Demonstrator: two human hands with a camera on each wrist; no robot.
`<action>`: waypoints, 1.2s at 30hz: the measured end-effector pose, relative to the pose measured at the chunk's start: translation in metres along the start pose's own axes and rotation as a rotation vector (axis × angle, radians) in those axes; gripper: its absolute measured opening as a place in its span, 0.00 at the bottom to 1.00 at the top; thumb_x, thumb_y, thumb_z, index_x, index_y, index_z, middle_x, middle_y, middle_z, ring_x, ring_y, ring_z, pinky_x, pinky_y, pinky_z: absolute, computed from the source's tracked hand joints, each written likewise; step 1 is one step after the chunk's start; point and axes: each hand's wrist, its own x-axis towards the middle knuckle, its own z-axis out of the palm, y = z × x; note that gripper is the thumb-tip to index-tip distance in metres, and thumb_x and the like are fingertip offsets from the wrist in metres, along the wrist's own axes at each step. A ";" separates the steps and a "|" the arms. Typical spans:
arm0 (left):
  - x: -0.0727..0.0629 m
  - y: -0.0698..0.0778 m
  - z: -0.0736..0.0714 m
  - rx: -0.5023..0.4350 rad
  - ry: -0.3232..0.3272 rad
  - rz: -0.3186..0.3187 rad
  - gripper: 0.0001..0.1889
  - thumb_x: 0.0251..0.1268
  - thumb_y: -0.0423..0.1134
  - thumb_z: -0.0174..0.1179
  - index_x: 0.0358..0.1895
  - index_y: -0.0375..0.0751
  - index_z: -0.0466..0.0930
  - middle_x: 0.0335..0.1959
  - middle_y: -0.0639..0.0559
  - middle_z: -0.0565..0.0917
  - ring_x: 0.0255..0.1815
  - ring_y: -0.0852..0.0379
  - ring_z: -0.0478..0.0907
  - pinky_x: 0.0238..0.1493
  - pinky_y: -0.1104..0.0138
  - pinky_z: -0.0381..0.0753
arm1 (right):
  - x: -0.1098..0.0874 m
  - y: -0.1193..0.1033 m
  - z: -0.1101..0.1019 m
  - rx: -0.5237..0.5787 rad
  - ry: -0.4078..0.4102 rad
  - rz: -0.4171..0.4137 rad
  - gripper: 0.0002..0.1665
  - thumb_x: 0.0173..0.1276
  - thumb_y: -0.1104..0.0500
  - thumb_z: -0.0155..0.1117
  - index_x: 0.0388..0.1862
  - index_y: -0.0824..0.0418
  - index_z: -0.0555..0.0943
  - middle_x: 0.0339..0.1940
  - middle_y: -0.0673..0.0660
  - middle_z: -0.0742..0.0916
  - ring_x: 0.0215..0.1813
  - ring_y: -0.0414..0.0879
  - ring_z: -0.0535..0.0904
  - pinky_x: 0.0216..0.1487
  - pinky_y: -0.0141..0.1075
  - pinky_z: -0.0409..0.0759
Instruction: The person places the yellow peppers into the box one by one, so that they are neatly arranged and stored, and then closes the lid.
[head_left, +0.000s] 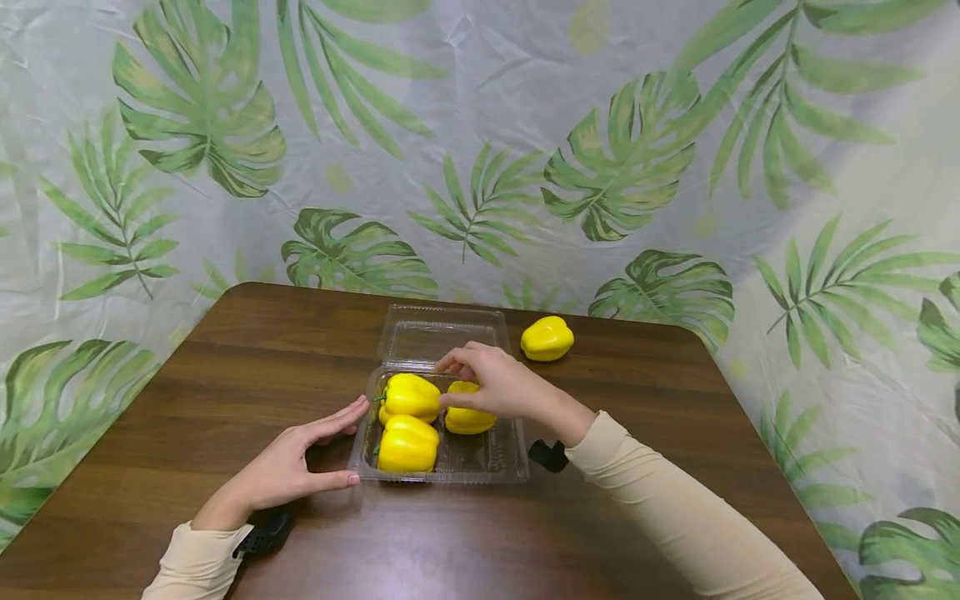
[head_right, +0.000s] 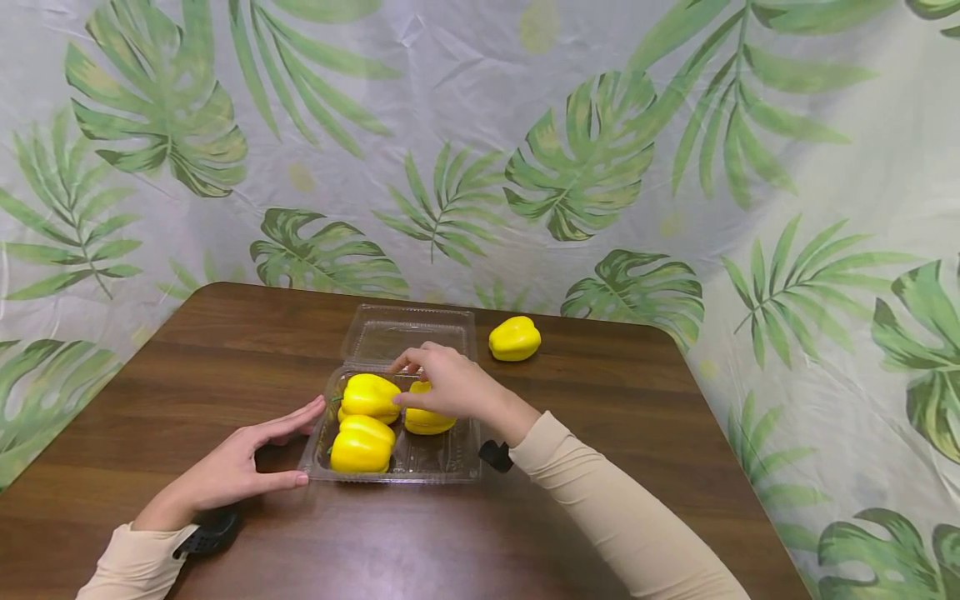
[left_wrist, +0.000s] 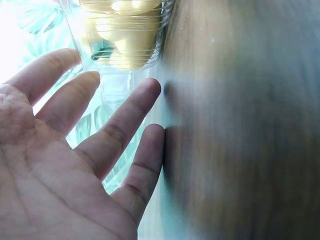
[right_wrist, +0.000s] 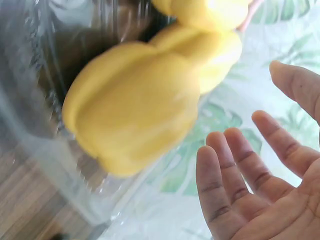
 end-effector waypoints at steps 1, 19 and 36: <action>0.000 0.000 0.000 0.001 0.001 0.001 0.47 0.63 0.52 0.79 0.84 0.53 0.66 0.84 0.51 0.70 0.65 0.59 0.84 0.69 0.68 0.77 | 0.000 0.003 -0.002 0.007 0.009 0.008 0.27 0.76 0.49 0.74 0.68 0.57 0.82 0.61 0.61 0.85 0.62 0.56 0.85 0.65 0.48 0.84; 0.000 -0.001 0.001 -0.012 0.001 0.008 0.47 0.63 0.52 0.79 0.84 0.52 0.66 0.84 0.52 0.70 0.65 0.59 0.84 0.69 0.72 0.75 | -0.011 0.070 -0.036 0.102 0.220 0.230 0.29 0.78 0.50 0.70 0.73 0.58 0.78 0.65 0.65 0.83 0.64 0.63 0.83 0.63 0.53 0.85; 0.000 -0.002 0.002 -0.002 0.005 0.004 0.47 0.63 0.52 0.79 0.84 0.54 0.67 0.84 0.53 0.70 0.64 0.59 0.84 0.67 0.68 0.79 | -0.025 0.127 -0.048 0.059 0.319 0.437 0.35 0.80 0.48 0.66 0.79 0.63 0.72 0.74 0.70 0.79 0.74 0.66 0.75 0.71 0.61 0.78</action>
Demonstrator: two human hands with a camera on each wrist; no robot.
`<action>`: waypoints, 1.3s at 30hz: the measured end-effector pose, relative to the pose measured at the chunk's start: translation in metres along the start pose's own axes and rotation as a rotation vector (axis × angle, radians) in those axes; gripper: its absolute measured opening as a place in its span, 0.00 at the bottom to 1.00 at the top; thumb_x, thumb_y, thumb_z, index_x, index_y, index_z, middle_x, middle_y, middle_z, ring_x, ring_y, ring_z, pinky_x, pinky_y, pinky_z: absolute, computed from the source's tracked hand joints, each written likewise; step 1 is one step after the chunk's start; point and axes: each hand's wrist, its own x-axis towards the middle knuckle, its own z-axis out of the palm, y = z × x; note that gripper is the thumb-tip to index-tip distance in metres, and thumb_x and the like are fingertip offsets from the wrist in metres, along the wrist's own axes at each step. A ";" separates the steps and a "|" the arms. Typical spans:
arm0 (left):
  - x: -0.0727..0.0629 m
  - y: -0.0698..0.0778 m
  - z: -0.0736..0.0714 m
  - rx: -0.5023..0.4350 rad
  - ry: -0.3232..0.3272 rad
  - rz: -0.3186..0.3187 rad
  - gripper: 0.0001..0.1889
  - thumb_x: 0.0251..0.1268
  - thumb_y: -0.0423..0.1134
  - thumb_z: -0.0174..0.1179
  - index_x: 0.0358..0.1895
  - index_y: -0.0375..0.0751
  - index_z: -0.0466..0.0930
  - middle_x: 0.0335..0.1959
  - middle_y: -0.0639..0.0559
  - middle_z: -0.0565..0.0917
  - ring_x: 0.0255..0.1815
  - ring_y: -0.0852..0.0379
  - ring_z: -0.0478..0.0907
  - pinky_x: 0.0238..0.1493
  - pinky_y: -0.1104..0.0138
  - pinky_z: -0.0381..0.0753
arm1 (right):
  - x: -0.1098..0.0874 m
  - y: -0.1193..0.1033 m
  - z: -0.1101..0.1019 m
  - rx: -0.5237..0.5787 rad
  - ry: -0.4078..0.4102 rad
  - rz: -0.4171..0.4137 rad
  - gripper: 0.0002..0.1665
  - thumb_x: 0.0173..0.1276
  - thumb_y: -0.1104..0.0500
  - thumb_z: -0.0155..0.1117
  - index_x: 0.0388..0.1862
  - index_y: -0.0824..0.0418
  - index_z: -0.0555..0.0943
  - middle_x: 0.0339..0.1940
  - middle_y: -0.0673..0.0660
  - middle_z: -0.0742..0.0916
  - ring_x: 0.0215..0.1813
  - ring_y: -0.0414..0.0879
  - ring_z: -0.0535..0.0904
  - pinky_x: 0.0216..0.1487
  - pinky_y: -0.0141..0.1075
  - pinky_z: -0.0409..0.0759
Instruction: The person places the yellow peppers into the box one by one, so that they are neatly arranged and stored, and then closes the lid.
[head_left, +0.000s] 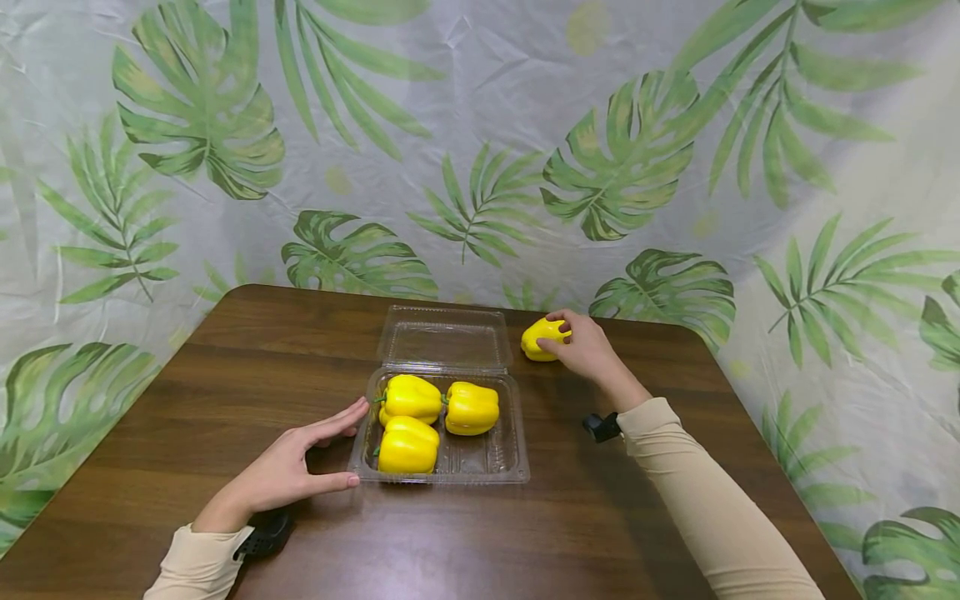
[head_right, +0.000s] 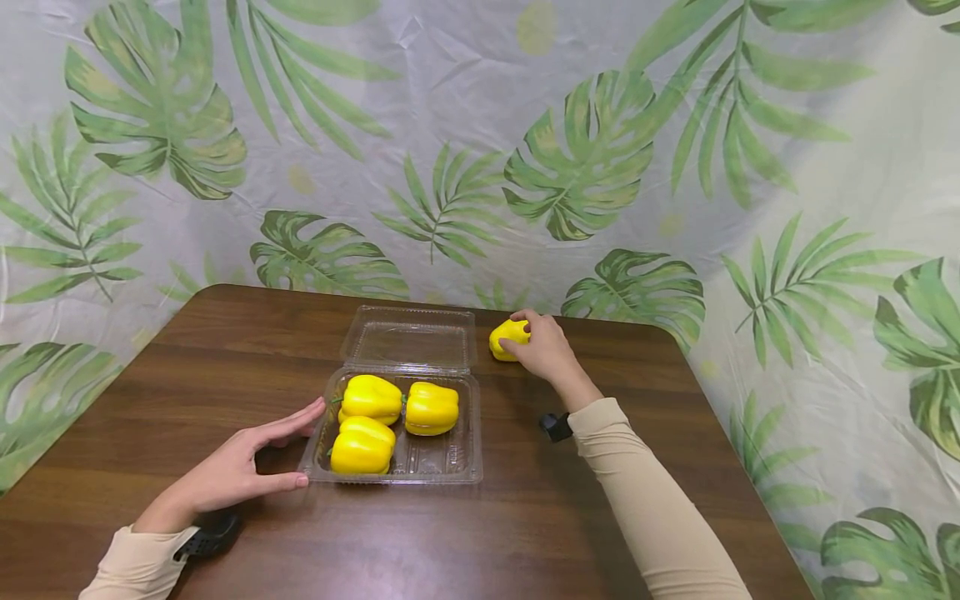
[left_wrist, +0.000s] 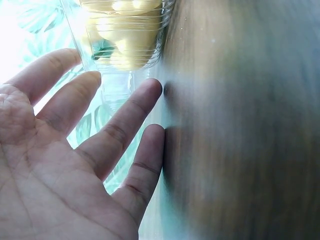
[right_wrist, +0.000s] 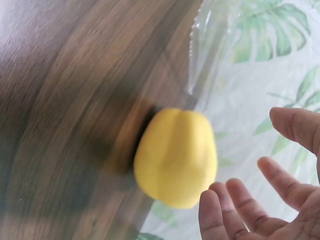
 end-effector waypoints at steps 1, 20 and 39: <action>0.000 0.000 0.000 0.000 0.000 0.001 0.47 0.63 0.52 0.79 0.84 0.54 0.67 0.84 0.53 0.70 0.64 0.59 0.84 0.67 0.69 0.78 | 0.001 0.002 0.000 -0.009 0.003 0.000 0.36 0.80 0.48 0.65 0.79 0.63 0.72 0.74 0.71 0.78 0.74 0.67 0.75 0.71 0.61 0.77; -0.001 0.001 0.000 -0.008 0.002 -0.002 0.47 0.63 0.52 0.79 0.84 0.53 0.67 0.83 0.54 0.70 0.65 0.61 0.83 0.69 0.73 0.73 | 0.014 0.027 0.009 -0.027 0.046 0.102 0.41 0.82 0.44 0.62 0.84 0.64 0.65 0.79 0.73 0.72 0.78 0.69 0.64 0.78 0.63 0.68; 0.000 0.002 -0.001 -0.025 -0.003 -0.008 0.47 0.63 0.52 0.79 0.84 0.51 0.67 0.84 0.52 0.70 0.66 0.57 0.83 0.70 0.76 0.71 | 0.019 0.034 0.015 -0.054 0.121 0.102 0.32 0.80 0.50 0.66 0.76 0.64 0.75 0.74 0.74 0.75 0.78 0.70 0.65 0.78 0.63 0.68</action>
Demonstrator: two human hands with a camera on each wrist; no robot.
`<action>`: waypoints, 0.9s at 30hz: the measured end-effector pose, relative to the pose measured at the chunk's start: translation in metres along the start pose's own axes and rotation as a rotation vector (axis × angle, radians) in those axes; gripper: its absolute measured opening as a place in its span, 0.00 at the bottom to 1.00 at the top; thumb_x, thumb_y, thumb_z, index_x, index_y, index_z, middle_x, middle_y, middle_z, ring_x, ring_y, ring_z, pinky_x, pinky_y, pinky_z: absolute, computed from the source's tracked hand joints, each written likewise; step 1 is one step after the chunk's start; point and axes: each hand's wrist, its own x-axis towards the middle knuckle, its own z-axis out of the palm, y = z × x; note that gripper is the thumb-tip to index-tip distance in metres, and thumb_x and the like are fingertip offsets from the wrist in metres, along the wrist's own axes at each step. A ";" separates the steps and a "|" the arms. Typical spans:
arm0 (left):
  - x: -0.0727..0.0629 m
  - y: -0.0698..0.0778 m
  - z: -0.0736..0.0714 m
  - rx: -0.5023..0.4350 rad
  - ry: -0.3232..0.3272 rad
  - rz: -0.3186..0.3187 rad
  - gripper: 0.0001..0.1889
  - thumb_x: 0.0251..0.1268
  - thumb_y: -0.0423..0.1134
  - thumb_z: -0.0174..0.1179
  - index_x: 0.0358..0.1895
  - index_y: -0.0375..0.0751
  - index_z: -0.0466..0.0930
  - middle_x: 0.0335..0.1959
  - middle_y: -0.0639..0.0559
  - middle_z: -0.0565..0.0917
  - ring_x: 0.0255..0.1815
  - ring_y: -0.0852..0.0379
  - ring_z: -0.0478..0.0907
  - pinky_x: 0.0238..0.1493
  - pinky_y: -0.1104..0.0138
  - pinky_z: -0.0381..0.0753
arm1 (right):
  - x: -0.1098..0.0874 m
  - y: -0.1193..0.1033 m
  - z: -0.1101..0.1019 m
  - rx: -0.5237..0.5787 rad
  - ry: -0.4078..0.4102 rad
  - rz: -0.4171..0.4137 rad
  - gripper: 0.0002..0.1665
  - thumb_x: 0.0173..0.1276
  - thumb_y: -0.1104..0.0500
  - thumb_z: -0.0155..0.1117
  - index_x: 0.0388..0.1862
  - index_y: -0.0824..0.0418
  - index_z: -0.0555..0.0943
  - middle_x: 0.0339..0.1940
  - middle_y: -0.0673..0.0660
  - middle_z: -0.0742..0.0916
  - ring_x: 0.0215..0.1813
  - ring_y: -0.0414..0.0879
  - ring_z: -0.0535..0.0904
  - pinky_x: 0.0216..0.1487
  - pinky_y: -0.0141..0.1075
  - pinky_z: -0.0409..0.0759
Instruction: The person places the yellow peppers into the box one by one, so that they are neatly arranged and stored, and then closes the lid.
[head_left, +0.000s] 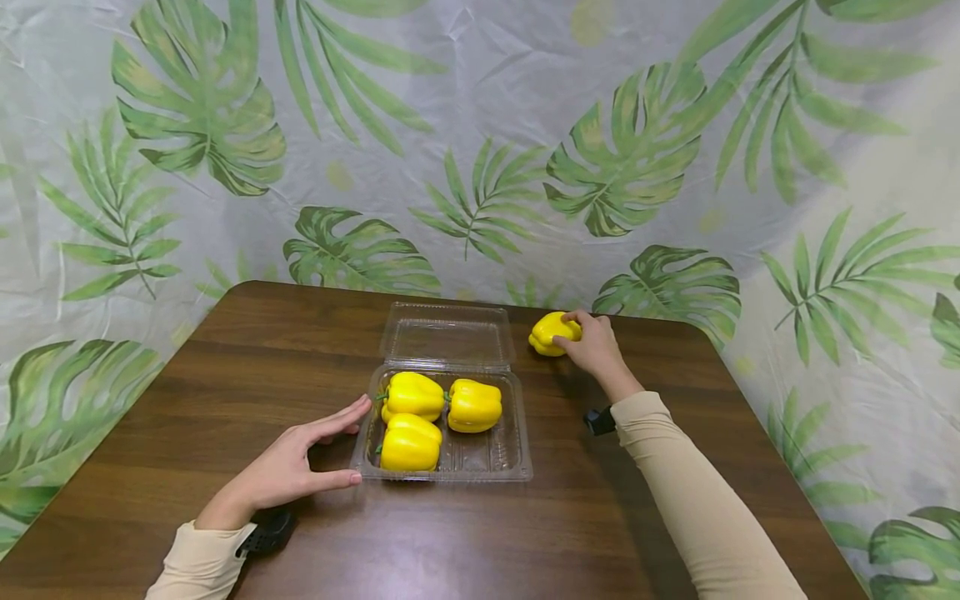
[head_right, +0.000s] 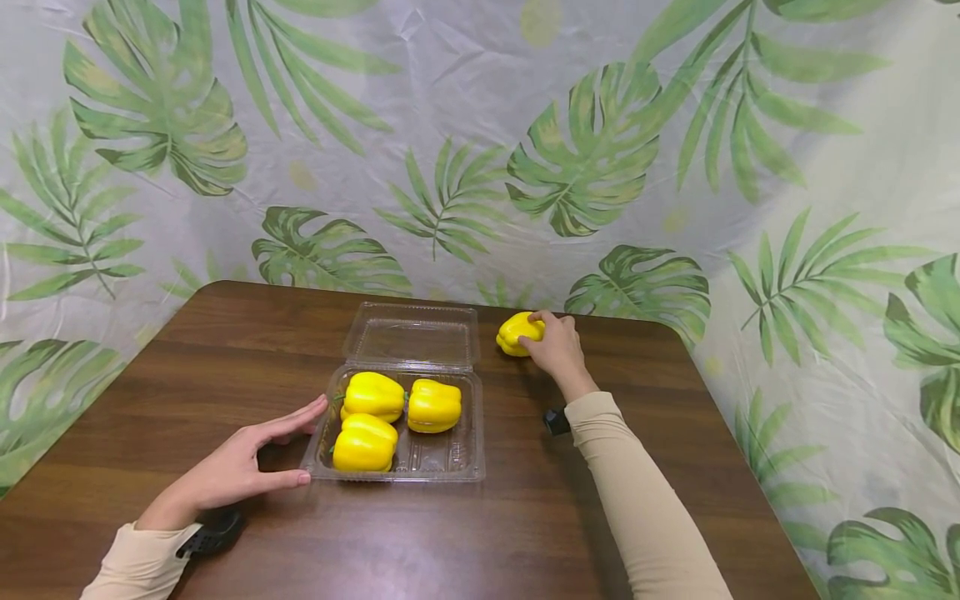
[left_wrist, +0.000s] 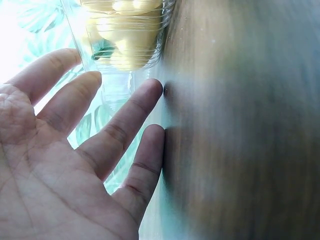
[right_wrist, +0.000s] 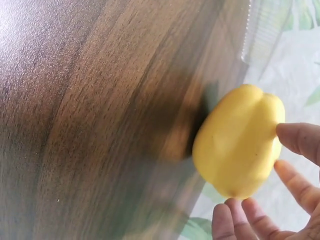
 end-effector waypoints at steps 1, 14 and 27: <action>0.000 0.000 0.000 0.002 0.000 0.000 0.47 0.63 0.52 0.79 0.84 0.51 0.67 0.84 0.52 0.70 0.66 0.56 0.83 0.70 0.76 0.71 | 0.000 0.000 0.000 -0.001 0.001 -0.005 0.32 0.80 0.51 0.67 0.75 0.64 0.75 0.74 0.74 0.75 0.78 0.70 0.65 0.78 0.63 0.68; 0.000 -0.002 0.000 -0.005 0.005 0.003 0.47 0.63 0.52 0.79 0.84 0.52 0.67 0.84 0.52 0.70 0.65 0.57 0.84 0.70 0.77 0.71 | 0.001 0.002 0.000 0.025 -0.005 -0.070 0.24 0.79 0.58 0.68 0.69 0.64 0.80 0.67 0.74 0.77 0.66 0.67 0.74 0.68 0.60 0.75; 0.000 -0.003 0.000 -0.004 -0.003 0.001 0.47 0.64 0.53 0.78 0.84 0.53 0.67 0.84 0.53 0.69 0.65 0.58 0.84 0.69 0.73 0.74 | 0.002 0.003 0.003 0.148 0.036 0.050 0.39 0.79 0.47 0.65 0.77 0.68 0.67 0.68 0.75 0.77 0.70 0.68 0.72 0.71 0.60 0.74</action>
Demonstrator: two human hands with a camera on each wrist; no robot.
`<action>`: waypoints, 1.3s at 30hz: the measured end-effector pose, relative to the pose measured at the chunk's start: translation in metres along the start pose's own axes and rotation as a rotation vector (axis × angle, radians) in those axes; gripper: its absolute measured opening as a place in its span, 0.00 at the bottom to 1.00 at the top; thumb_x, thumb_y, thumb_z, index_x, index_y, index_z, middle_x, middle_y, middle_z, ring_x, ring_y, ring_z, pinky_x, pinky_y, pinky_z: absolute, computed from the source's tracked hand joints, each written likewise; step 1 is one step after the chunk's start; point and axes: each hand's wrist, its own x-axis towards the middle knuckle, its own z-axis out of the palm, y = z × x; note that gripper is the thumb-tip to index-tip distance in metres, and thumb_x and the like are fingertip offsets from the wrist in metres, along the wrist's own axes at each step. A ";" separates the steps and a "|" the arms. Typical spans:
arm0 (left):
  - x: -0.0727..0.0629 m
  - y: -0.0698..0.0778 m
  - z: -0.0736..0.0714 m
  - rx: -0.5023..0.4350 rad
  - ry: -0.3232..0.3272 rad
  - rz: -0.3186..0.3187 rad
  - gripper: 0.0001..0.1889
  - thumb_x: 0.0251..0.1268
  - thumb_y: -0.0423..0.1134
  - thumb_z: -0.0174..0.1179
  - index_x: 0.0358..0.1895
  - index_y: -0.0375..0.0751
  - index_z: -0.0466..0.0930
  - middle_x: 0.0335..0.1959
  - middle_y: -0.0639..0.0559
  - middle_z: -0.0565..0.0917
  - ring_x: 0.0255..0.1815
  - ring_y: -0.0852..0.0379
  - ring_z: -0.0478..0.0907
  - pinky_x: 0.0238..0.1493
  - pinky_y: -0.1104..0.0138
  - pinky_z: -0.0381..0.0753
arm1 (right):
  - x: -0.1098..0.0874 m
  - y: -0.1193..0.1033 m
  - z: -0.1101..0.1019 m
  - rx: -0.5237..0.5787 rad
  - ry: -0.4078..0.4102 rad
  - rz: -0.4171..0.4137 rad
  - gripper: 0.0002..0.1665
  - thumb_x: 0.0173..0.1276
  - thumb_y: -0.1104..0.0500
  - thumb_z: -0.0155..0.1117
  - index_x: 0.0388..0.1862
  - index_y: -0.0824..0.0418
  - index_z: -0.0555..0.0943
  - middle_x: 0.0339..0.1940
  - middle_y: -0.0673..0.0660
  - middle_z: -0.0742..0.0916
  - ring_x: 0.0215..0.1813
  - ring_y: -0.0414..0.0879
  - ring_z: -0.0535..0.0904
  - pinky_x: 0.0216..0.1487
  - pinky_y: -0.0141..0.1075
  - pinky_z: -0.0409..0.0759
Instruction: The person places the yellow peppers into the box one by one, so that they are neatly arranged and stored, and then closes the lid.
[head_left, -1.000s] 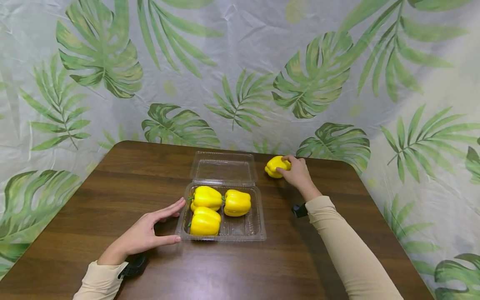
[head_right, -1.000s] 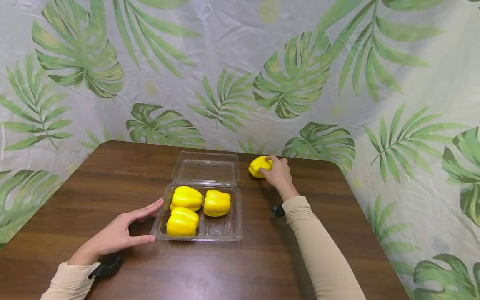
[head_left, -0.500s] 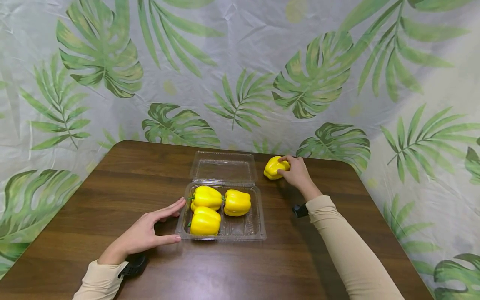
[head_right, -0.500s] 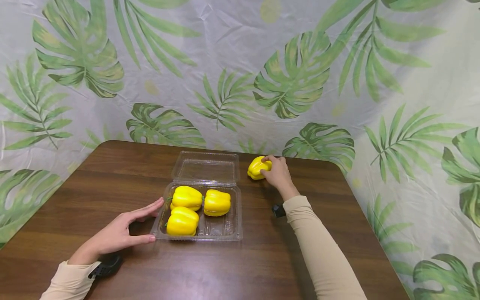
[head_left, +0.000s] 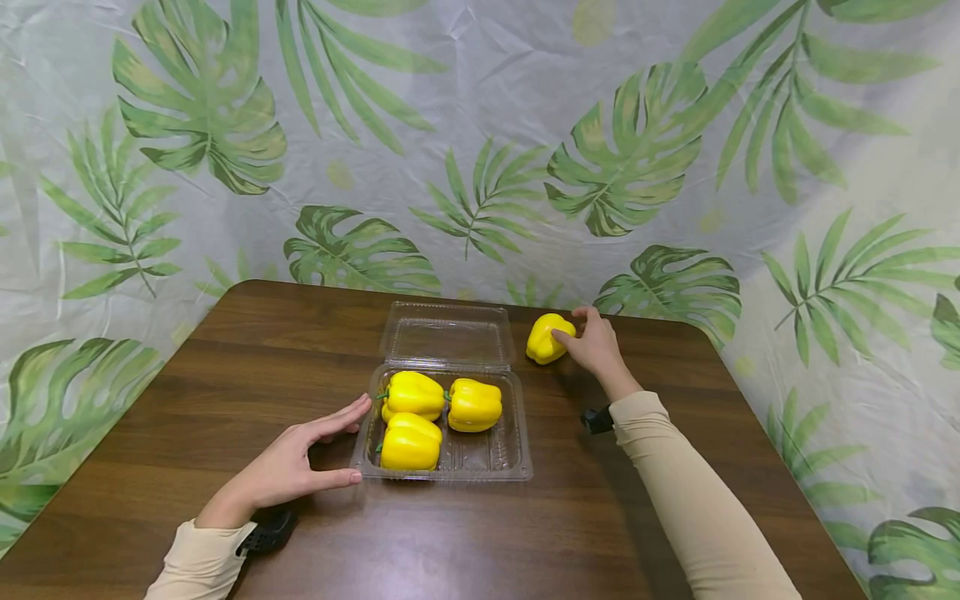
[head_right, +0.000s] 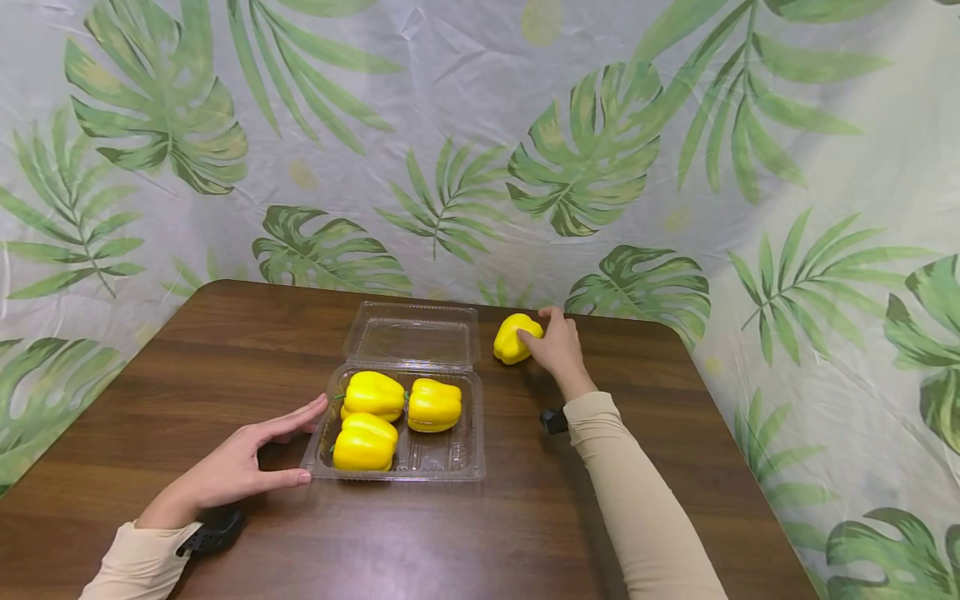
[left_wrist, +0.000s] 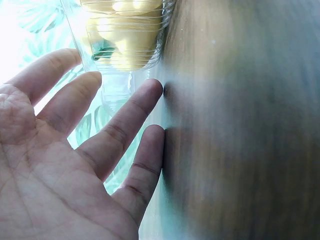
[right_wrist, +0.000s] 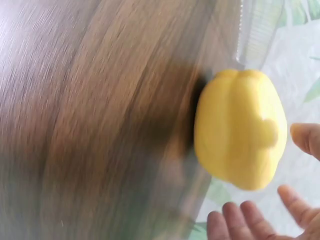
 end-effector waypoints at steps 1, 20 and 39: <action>0.000 0.000 0.000 0.001 -0.001 0.000 0.47 0.64 0.53 0.78 0.84 0.53 0.67 0.84 0.53 0.69 0.65 0.58 0.83 0.69 0.73 0.74 | 0.000 0.000 0.001 0.011 0.004 0.016 0.40 0.79 0.46 0.65 0.78 0.68 0.65 0.69 0.75 0.77 0.70 0.68 0.72 0.71 0.60 0.74; 0.001 0.001 -0.001 0.008 -0.003 -0.001 0.47 0.63 0.53 0.78 0.84 0.53 0.66 0.84 0.52 0.69 0.66 0.58 0.83 0.70 0.73 0.75 | 0.001 -0.019 0.030 0.143 0.024 0.171 0.53 0.73 0.34 0.69 0.81 0.64 0.60 0.76 0.74 0.69 0.73 0.68 0.70 0.74 0.59 0.74; 0.000 0.001 -0.001 0.003 -0.007 -0.007 0.47 0.64 0.54 0.78 0.84 0.53 0.66 0.84 0.52 0.69 0.66 0.59 0.83 0.70 0.73 0.74 | 0.001 -0.029 0.035 0.120 0.007 0.154 0.49 0.71 0.45 0.74 0.82 0.62 0.62 0.75 0.73 0.70 0.71 0.68 0.71 0.71 0.60 0.77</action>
